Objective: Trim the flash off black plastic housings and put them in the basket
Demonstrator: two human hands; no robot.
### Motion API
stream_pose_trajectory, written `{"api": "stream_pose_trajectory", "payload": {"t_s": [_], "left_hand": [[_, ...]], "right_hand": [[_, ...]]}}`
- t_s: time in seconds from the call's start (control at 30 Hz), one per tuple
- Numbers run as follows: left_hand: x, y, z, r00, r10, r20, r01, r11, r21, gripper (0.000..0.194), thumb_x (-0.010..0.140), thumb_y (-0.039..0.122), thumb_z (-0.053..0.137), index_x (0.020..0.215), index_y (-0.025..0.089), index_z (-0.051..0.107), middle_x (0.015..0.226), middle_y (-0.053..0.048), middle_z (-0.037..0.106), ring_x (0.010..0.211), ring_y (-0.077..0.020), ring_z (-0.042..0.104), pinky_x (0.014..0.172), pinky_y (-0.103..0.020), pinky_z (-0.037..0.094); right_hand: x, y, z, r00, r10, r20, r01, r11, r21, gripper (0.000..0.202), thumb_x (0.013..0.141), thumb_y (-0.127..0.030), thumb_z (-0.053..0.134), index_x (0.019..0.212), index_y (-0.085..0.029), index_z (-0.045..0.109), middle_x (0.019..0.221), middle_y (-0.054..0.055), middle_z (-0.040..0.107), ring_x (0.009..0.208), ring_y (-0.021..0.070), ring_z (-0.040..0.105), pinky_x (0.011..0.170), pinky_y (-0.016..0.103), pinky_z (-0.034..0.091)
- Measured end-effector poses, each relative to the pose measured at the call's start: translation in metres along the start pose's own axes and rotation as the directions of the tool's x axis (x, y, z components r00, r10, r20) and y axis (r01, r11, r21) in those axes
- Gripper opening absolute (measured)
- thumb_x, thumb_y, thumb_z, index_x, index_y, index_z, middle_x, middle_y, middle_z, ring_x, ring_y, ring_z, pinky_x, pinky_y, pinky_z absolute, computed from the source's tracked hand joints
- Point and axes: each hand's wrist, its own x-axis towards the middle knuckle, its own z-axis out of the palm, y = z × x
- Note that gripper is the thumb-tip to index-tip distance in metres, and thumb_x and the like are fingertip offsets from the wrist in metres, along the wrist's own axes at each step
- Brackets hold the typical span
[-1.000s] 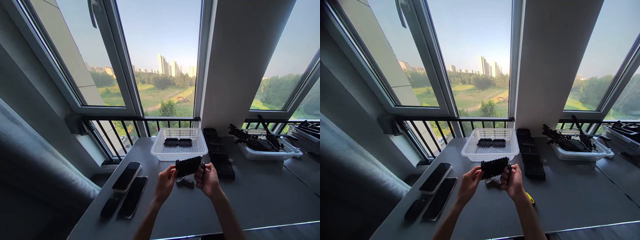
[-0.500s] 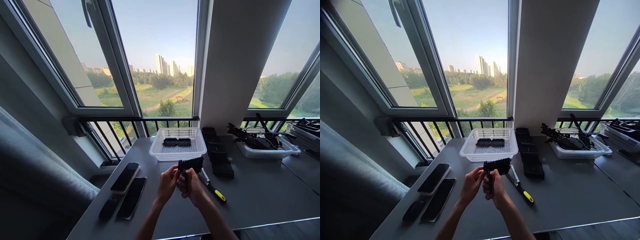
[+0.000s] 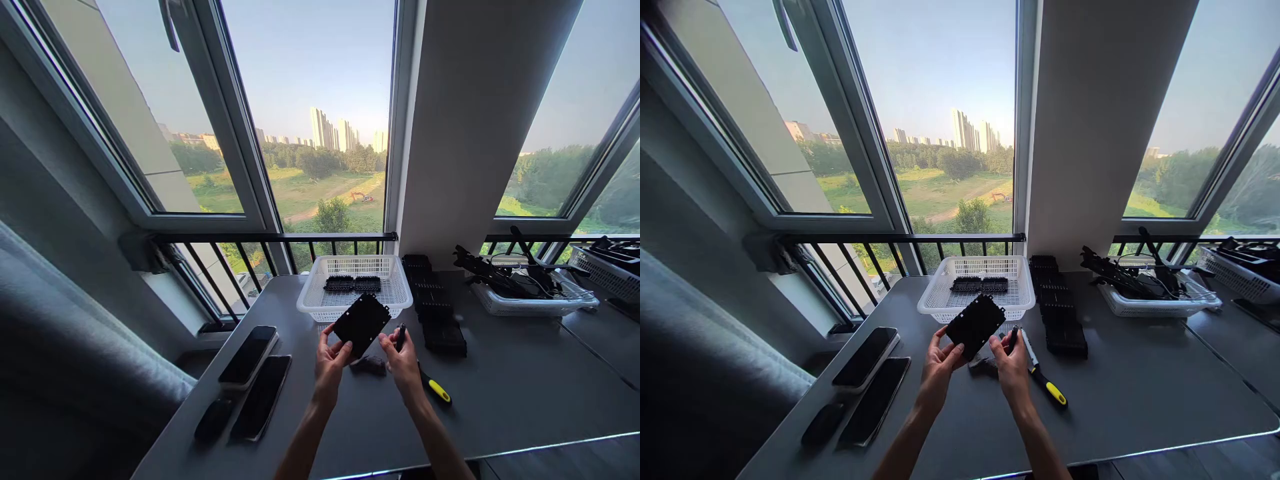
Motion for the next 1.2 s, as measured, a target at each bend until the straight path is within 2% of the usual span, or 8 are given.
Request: {"api": "stream_pose_trajectory", "payload": {"t_s": [0.2, 0.3, 0.5, 0.67, 0.8, 0.93, 1.07, 1.2], "left_hand": [[-0.004, -0.014, 0.007, 0.998, -0.029, 0.052, 0.027, 0.999, 0.035, 0.067, 0.053, 0.039, 0.086, 0.102, 0.022, 0.043, 0.081, -0.002, 0.072, 0.070, -0.0193, 0.070, 0.062, -0.026, 0.054], [0.001, -0.015, 0.002, 0.997, -0.019, 0.072, 0.012, 0.995, 0.099, 0.052, 0.063, 0.049, 0.079, 0.090, 0.021, 0.045, 0.068, 0.003, 0.068, 0.060, -0.0137, 0.065, 0.056, -0.021, 0.050], [0.008, -0.004, -0.005, 0.979, -0.053, 0.198, 0.016, 0.983, 0.183, 0.061, 0.066, 0.049, 0.076, 0.111, 0.014, 0.056, 0.072, -0.005, 0.074, 0.064, -0.0182, 0.068, 0.060, -0.027, 0.052], [0.008, -0.007, -0.008, 0.986, -0.029, 0.163, -0.006, 0.977, 0.212, 0.056, 0.066, 0.046, 0.077, 0.108, 0.012, 0.061, 0.084, -0.012, 0.076, 0.074, -0.0245, 0.072, 0.062, -0.030, 0.055], [0.006, -0.005, -0.009, 0.984, 0.003, 0.176, -0.049, 0.966, 0.255, 0.049, 0.071, 0.042, 0.073, 0.108, 0.014, 0.060, 0.090, -0.012, 0.076, 0.083, -0.0268, 0.073, 0.070, -0.033, 0.057], [0.002, 0.001, -0.006, 0.983, 0.044, 0.181, -0.099, 0.945, 0.310, 0.041, 0.075, 0.039, 0.069, 0.106, 0.015, 0.058, 0.091, -0.011, 0.077, 0.084, -0.0259, 0.073, 0.075, -0.033, 0.055], [-0.002, 0.004, -0.005, 0.978, 0.048, 0.205, -0.115, 0.937, 0.331, 0.040, 0.077, 0.039, 0.066, 0.109, 0.016, 0.057, 0.094, -0.012, 0.076, 0.085, -0.0272, 0.073, 0.073, -0.033, 0.056], [-0.005, 0.003, -0.005, 0.977, 0.075, 0.202, -0.144, 0.924, 0.355, 0.038, 0.080, 0.036, 0.063, 0.113, 0.017, 0.057, 0.097, -0.012, 0.076, 0.090, -0.0265, 0.073, 0.074, -0.032, 0.056]], "right_hand": [[0.001, 0.003, 0.007, 0.986, -0.137, -0.092, 0.131, 0.989, -0.072, 0.037, 0.068, -0.047, 0.071, 0.082, -0.023, 0.046, 0.076, -0.003, 0.046, 0.067, 0.0148, 0.046, 0.063, 0.028, 0.041], [0.005, 0.001, 0.002, 0.972, -0.210, -0.106, 0.197, 0.973, -0.120, 0.029, 0.069, -0.041, 0.069, 0.077, -0.023, 0.048, 0.074, -0.003, 0.045, 0.073, 0.0165, 0.044, 0.073, 0.029, 0.039], [0.007, -0.005, -0.007, 0.966, -0.258, 0.001, 0.251, 0.938, -0.239, 0.021, 0.075, -0.038, 0.064, 0.074, -0.023, 0.049, 0.075, -0.001, 0.049, 0.073, 0.0182, 0.045, 0.074, 0.032, 0.038], [-0.014, -0.018, -0.005, 0.903, -0.422, -0.084, 0.317, 0.784, -0.533, 0.025, 0.081, -0.047, 0.060, 0.084, -0.024, 0.049, 0.092, 0.006, 0.054, 0.088, 0.0249, 0.049, 0.076, 0.036, 0.038], [-0.029, -0.022, 0.001, 0.981, -0.158, 0.116, 0.191, 0.910, -0.368, 0.030, 0.089, -0.053, 0.047, 0.082, -0.024, 0.046, 0.072, 0.000, 0.051, 0.064, 0.0176, 0.045, 0.059, 0.030, 0.034], [-0.025, -0.014, 0.013, 0.938, 0.093, 0.334, -0.095, 0.995, -0.011, 0.041, 0.084, -0.062, 0.044, 0.072, -0.022, 0.041, 0.060, -0.006, 0.036, 0.051, 0.0107, 0.027, 0.048, 0.025, 0.024], [-0.013, -0.009, 0.020, 0.903, 0.226, 0.364, -0.287, 0.950, 0.122, 0.040, 0.073, -0.058, 0.055, 0.067, -0.020, 0.044, 0.055, -0.006, 0.036, 0.049, 0.0085, 0.026, 0.046, 0.023, 0.019], [-0.006, -0.007, 0.023, 0.898, 0.285, 0.335, -0.348, 0.926, 0.145, 0.036, 0.067, -0.052, 0.056, 0.059, -0.021, 0.040, 0.050, -0.007, 0.033, 0.045, 0.0075, 0.024, 0.044, 0.022, 0.016]]}}
